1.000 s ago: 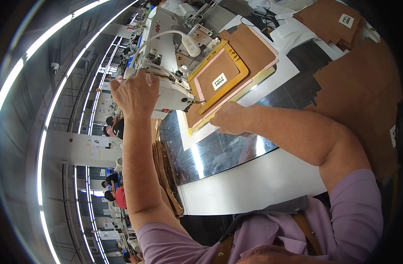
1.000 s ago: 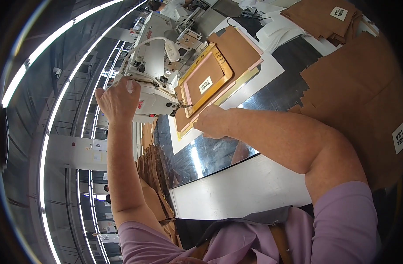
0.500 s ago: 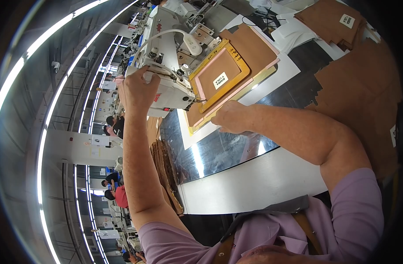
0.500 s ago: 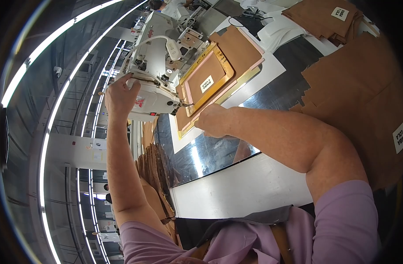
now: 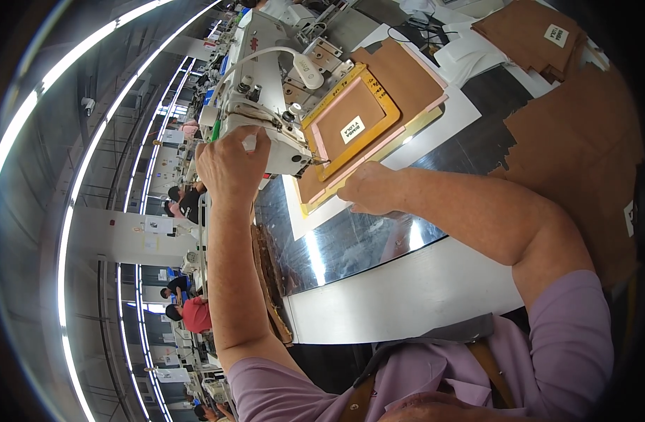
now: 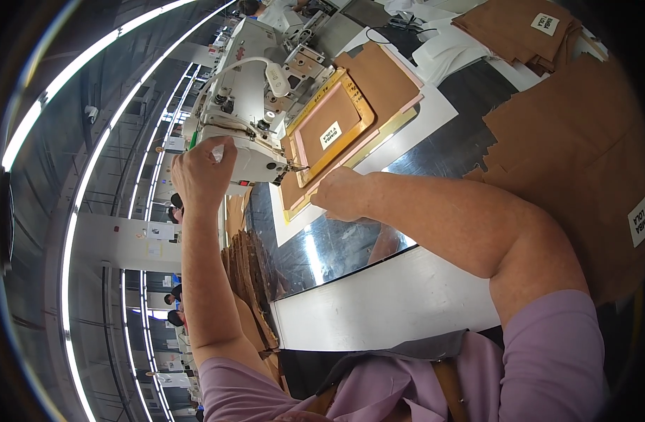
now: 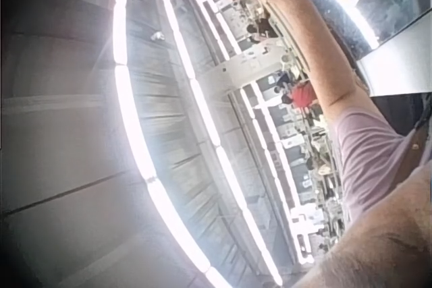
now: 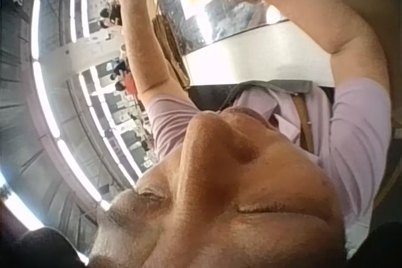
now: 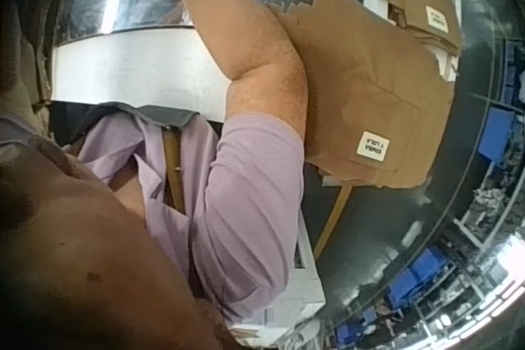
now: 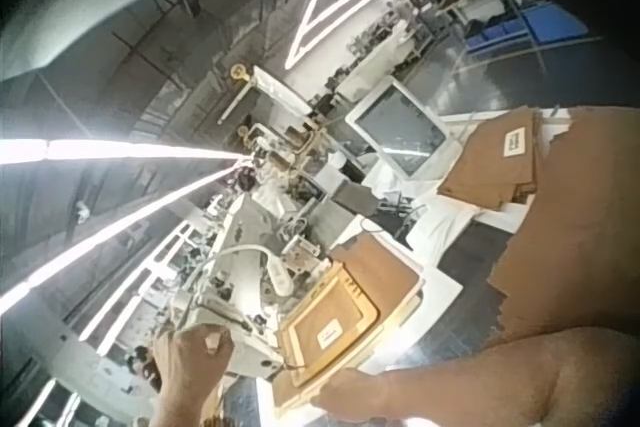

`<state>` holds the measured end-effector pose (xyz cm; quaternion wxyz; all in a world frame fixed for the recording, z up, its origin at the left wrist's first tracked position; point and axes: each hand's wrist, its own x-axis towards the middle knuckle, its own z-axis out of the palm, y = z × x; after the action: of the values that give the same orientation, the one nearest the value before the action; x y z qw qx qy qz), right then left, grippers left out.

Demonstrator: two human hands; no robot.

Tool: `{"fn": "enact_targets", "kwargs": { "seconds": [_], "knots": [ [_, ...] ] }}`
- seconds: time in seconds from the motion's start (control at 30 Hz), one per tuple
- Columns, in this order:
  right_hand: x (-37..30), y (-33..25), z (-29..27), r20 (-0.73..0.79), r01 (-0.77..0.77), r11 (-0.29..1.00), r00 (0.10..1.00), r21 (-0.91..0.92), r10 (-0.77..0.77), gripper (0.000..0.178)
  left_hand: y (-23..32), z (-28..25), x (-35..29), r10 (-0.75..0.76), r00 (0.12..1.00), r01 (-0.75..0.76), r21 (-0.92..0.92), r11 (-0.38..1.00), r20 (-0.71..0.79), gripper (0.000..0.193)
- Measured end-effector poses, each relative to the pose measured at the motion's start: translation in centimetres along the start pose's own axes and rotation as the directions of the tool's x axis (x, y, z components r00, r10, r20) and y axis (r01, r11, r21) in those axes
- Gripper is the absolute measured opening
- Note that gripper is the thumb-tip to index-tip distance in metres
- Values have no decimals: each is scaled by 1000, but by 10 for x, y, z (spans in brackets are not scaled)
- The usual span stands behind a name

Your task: Operating an automated embroidery machine to sew labels onto leather pieces for bags.

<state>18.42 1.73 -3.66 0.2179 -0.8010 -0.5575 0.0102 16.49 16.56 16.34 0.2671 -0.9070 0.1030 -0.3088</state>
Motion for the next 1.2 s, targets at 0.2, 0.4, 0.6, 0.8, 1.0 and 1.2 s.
{"fn": "enact_targets", "kwargs": {
  "seconds": [0.2, 0.4, 0.6, 0.8, 1.0, 1.2],
  "knots": [
    [2, 1, 3, -22, 11, 1000, 1000, 23, -11, 35, -21, 4, 18, -89, 985, 99, 60, 993, -147, 12],
    [1, 0, 3, -28, 11, 1000, 1000, 20, -10, 35, -22, 7, 37, 244, 962, -209, 251, 945, -120, 9],
    [-1, 2, 2, -56, 35, 997, 998, 67, -31, 30, -37, -6, 63, 553, 825, -558, 310, 770, 114, 9],
    [-2, 2, 5, -83, 45, 997, 996, 70, -39, 29, -36, -5, 65, 676, 719, -688, 304, 660, 160, 14],
    [-1, 2, 6, -82, 46, 996, 996, 70, -41, 30, -40, -12, 74, 675, 718, -696, 209, 687, 169, 14],
    [2, 3, 6, -48, 38, 997, 998, 70, -35, 31, -44, -12, 72, 525, 849, -527, 6, 850, 58, 7]
  ]
}}
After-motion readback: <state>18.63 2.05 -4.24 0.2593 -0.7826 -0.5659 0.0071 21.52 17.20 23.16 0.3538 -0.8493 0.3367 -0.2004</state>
